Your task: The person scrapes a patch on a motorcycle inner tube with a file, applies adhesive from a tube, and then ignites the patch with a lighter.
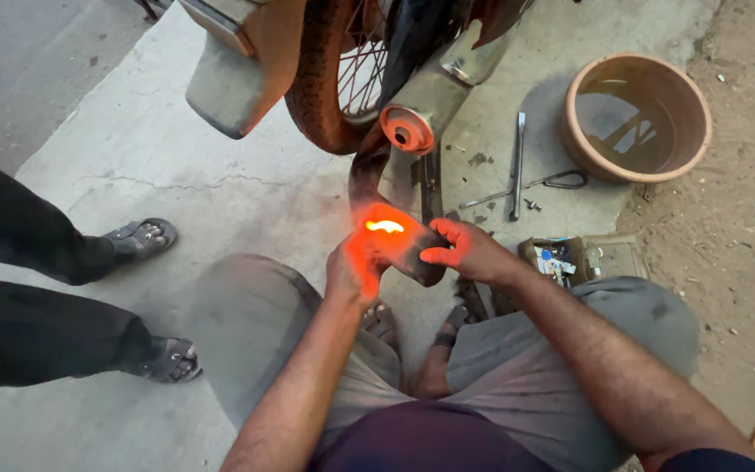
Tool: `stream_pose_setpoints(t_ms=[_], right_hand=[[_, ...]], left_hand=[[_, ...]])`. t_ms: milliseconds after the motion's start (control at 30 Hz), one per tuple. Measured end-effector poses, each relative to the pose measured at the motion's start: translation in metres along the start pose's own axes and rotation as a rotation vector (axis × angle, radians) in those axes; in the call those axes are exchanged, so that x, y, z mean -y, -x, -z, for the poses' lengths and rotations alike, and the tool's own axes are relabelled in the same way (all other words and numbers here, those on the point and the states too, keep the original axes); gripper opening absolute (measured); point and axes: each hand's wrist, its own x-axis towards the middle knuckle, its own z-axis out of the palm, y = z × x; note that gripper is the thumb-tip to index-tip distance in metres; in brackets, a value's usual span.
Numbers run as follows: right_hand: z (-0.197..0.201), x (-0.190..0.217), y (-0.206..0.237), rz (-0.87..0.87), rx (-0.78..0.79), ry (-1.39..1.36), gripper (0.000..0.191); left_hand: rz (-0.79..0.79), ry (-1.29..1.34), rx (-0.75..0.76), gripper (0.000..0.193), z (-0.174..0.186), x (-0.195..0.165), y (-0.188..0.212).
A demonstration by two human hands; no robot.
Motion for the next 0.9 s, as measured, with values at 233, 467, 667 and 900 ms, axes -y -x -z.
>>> stream_pose_setpoints(t_ms=[233, 467, 667, 900], right_hand=[[-0.004, 0.014, 0.005, -0.008, -0.032, 0.043, 0.027], [-0.007, 0.022, 0.006, -0.015, -0.022, 0.028, 0.027], [-0.008, 0.023, 0.009, -0.004, -0.029, 0.021, 0.025], [-0.006, 0.021, 0.009, -0.025, -0.051, 0.075, 0.024]], left_hand=[[0.017, 0.005, -0.082, 0.037, -0.005, -0.002, 0.002], [0.049, 0.016, -0.07, 0.04, -0.02, -0.012, 0.01], [0.048, -0.004, -0.074, 0.042, -0.015, -0.007, 0.006], [0.009, 0.049, 0.055, 0.04, -0.008, -0.004, 0.005]])
